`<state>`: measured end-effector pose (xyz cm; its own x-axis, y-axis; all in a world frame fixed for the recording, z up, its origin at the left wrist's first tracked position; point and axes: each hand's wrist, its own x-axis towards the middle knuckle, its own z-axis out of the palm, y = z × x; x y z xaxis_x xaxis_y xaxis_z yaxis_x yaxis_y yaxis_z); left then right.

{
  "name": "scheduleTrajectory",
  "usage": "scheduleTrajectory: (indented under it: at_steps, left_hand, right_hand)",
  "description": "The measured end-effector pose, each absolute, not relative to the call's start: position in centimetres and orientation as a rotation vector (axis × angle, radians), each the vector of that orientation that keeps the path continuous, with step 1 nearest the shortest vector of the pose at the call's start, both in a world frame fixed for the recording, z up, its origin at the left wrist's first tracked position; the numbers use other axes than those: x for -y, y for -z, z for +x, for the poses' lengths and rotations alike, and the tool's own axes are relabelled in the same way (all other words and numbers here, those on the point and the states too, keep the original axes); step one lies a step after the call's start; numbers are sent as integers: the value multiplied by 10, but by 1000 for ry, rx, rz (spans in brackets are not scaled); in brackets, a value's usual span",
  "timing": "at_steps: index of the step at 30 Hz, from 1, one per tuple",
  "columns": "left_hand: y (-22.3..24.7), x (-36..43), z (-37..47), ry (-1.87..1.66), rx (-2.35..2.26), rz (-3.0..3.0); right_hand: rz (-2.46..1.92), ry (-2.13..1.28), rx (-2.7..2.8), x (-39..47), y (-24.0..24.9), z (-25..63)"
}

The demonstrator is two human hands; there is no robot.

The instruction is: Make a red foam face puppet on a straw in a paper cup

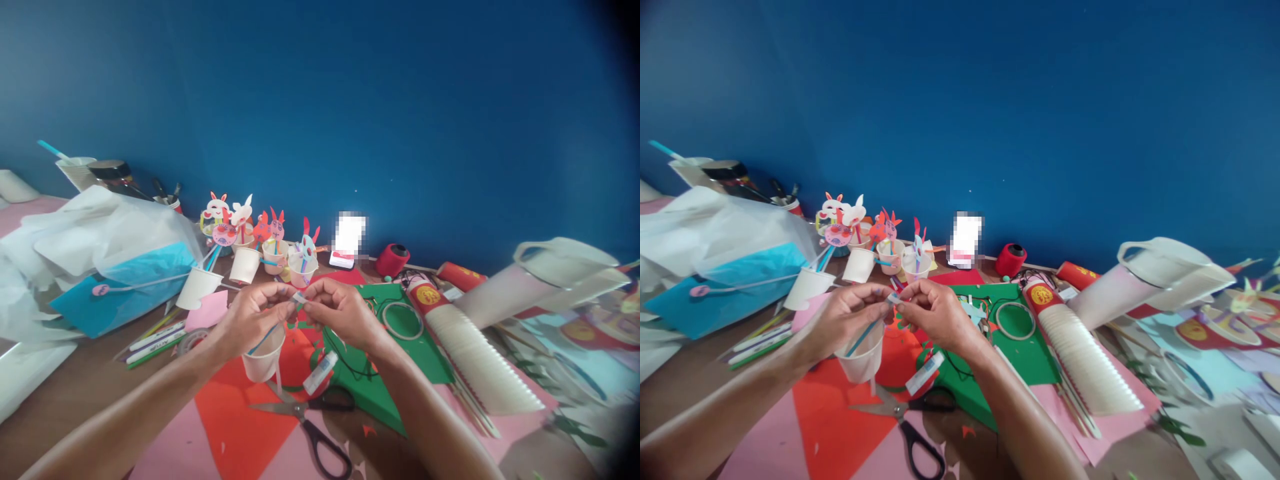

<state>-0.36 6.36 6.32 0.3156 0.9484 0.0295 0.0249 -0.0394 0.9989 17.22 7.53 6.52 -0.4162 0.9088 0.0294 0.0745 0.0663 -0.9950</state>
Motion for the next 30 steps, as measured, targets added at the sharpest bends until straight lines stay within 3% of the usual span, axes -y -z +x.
scheduleTrajectory:
  at_steps: [30]
  left_hand:
    - [-71, -68, -17, -437, -597, 1063]
  right_hand:
    - [-806, -1313, 1959, -66, -80, 182]
